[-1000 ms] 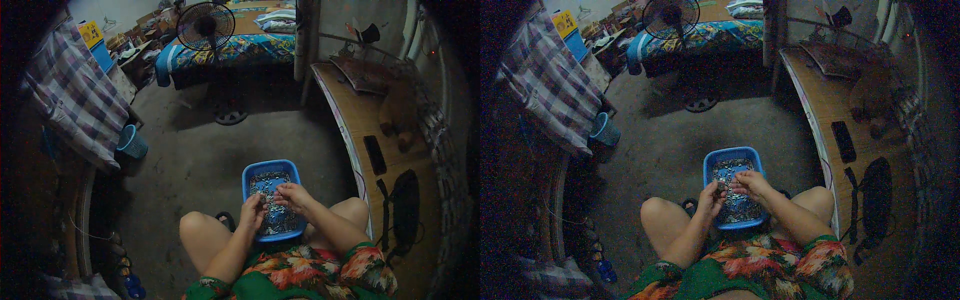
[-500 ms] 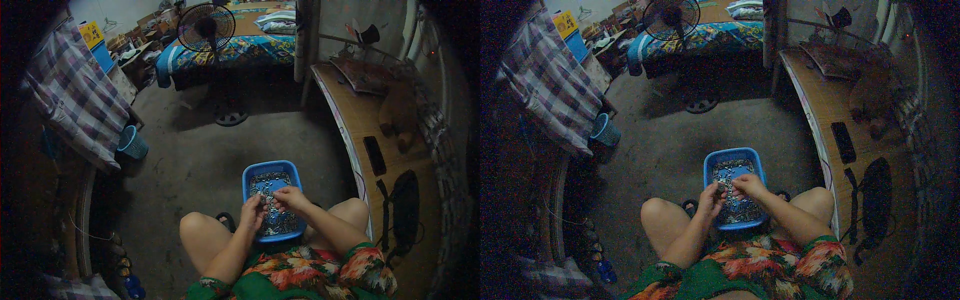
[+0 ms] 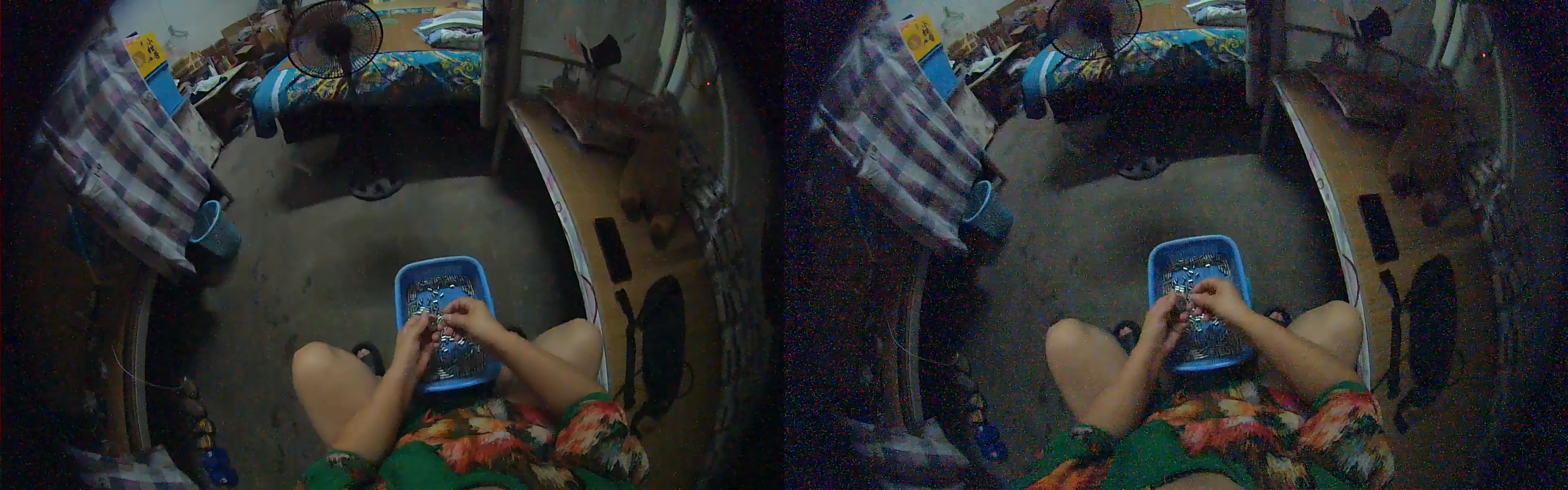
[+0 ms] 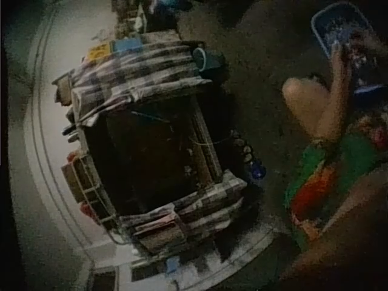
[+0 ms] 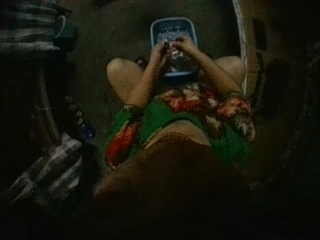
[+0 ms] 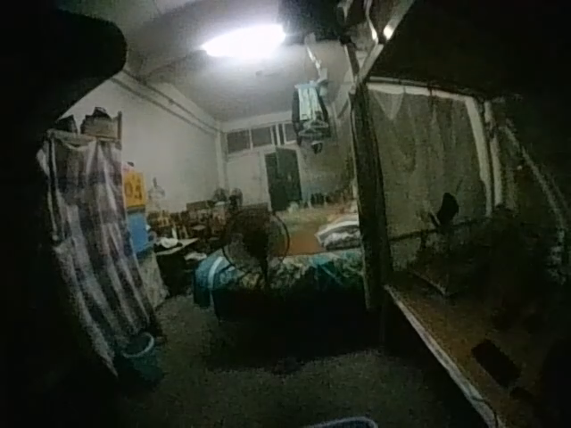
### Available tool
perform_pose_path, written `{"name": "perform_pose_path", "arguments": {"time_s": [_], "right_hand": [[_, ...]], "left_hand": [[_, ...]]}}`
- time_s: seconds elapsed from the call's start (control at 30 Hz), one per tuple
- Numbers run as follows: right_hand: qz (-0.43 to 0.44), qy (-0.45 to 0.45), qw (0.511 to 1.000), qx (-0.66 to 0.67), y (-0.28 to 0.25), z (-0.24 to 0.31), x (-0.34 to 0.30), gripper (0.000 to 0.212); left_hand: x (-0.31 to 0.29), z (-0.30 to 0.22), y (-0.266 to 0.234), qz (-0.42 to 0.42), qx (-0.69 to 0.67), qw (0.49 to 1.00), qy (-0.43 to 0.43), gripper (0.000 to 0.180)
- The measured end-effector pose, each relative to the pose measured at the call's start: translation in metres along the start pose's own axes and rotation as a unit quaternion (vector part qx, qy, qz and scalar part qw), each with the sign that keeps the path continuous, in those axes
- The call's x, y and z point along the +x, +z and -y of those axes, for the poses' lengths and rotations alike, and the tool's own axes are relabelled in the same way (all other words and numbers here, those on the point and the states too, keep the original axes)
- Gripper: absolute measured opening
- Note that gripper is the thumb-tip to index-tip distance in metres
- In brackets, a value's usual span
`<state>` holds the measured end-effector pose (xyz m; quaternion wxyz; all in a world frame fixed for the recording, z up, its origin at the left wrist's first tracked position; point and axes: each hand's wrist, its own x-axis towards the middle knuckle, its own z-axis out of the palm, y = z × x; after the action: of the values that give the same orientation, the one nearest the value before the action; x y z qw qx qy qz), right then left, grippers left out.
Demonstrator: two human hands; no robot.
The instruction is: The recorder is manually sorting and inspecting small metal hardware parts from a blue plastic container while sitting down.
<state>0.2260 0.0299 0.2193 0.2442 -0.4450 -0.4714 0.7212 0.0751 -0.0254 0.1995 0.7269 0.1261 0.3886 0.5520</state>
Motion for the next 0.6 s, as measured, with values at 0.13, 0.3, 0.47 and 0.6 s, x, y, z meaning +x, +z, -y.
{"name": "perform_pose_path", "arguments": {"time_s": [0.13, 0.3, 0.47, 0.6], "right_hand": [[0.001, -0.029, 0.997, -0.072, -0.008, -0.001, 0.005, 0.015], [0.004, -0.01, 1.0, -0.014, -0.006, 0.004, 0.005, 0.02], [-0.006, 0.012, 1.0, -0.024, 0.0, 0.019, -0.001, 0.018], [0.001, -0.018, 1.0, -0.023, -0.004, -0.002, 0.009, 0.015]], "left_hand": [[-0.001, -0.002, 0.004, 0.005, 0.01, 1.0, -0.001, 0.024], [0.006, 0.0, 0.0, -0.002, -0.011, 1.0, -0.005, 0.025], [-0.002, -0.012, 0.011, 0.0, -0.021, 0.999, -0.024, 0.027], [-0.005, -0.014, 0.017, 0.0, -0.008, 0.999, -0.035, 0.027]]}}
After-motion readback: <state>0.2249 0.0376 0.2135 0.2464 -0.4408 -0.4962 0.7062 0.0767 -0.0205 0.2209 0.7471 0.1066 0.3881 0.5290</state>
